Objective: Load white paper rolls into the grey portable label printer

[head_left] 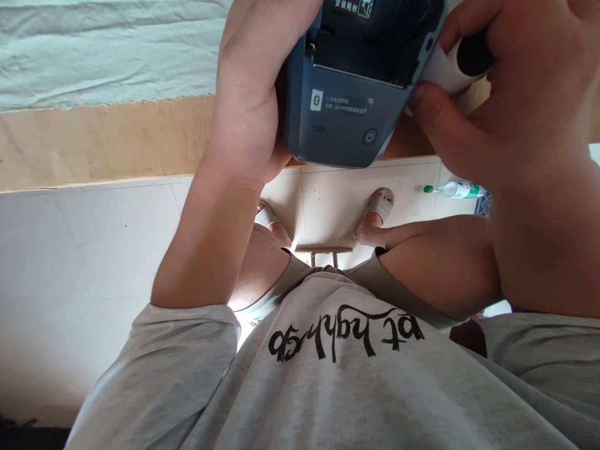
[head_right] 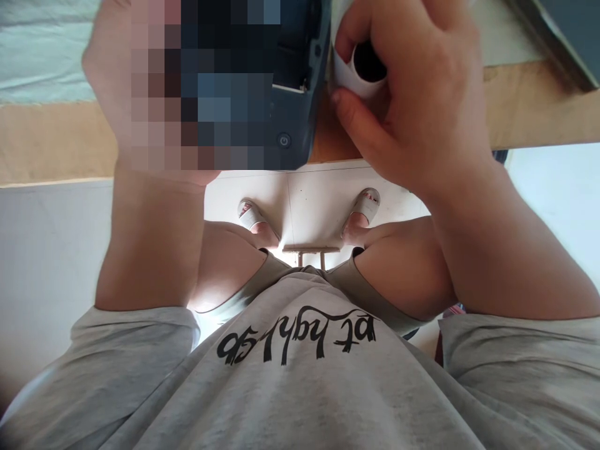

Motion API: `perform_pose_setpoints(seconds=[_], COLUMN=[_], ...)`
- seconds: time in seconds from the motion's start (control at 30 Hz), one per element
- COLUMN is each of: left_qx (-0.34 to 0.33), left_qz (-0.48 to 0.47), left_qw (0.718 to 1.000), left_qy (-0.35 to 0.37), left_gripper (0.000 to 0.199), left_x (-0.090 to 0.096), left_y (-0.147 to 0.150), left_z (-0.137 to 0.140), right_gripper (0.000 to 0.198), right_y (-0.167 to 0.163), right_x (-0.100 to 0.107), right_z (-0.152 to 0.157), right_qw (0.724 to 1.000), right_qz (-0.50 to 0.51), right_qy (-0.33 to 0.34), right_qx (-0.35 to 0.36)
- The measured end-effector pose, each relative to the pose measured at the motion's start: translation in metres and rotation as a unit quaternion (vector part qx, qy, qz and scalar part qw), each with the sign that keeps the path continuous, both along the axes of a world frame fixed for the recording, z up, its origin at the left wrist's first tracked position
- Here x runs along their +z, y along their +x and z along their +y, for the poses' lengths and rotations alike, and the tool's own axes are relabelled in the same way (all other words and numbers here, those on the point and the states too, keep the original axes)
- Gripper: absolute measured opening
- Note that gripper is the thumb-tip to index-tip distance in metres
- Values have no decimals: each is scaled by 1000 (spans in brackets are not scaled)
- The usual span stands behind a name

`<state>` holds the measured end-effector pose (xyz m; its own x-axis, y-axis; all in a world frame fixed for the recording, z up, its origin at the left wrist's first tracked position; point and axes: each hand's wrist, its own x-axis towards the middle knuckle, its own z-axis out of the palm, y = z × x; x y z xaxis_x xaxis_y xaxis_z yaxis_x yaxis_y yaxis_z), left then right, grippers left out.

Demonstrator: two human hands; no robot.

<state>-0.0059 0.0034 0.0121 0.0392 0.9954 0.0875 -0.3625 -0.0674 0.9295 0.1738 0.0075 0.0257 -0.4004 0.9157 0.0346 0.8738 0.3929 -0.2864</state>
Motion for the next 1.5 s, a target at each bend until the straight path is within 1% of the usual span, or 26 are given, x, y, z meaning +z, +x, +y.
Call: perform_pose_setpoints(seconds=[0.13,0.23,0.3,0.37,0.43,0.6,0.7,0.8,0.9,1.0,1.07,1.17,1.27,1.37,1.5], left_qx=[1,4,-6,-8,-2,-10,-13,-25,-24,-25,-28,-23,-23,-31,-34], left_qz=[-3,-29,-42,-30,-18,-8,-35,-60,-44,-28,-15,8,-21,-59,-43], left_qw=[1000,1000,999,1000,1000,1000,999,998,999,999,999,1000,999,998,998], left_qy=[-8,1,5,1,-4,-15,-22,-21,-12,-7,0,2,-9,-18,-15], left_gripper=[38,37,34,34,37,40,39,33,32,36,38,43,43,41,41], left_x=[-1,-4,-6,-6,-5,1,1,0,-1,-2,-3,-5,-4,-2,-1], left_y=[2,4,3,3,3,3,3,3,4,4,4,3,2,3,3], left_z=[1,2,2,2,1,-3,-3,-2,0,1,2,2,0,0,0], right_gripper=[44,42,42,45,43,45,40,44,49,44,45,49,51,45,45], right_y=[4,7,7,6,5,4,5,7,8,9,8,7,7,8,7], right_x=[1,-1,-2,-1,0,-1,-3,-4,-4,-5,-5,-6,-7,-8,-11], right_z=[0,1,2,1,0,-1,0,0,-1,-1,0,0,-2,-2,0], right_qw=[1000,1000,1000,1000,999,998,999,998,997,998,999,996,992,995,997], right_qz=[15,5,7,20,43,60,47,55,76,56,52,94,129,92,61], right_qy=[-9,4,3,-7,-3,-21,0,0,-15,-18,-9,1,-3,1,14], right_qx=[-4,7,-2,-13,-20,23,13,15,15,4,8,-1,4,37,52])
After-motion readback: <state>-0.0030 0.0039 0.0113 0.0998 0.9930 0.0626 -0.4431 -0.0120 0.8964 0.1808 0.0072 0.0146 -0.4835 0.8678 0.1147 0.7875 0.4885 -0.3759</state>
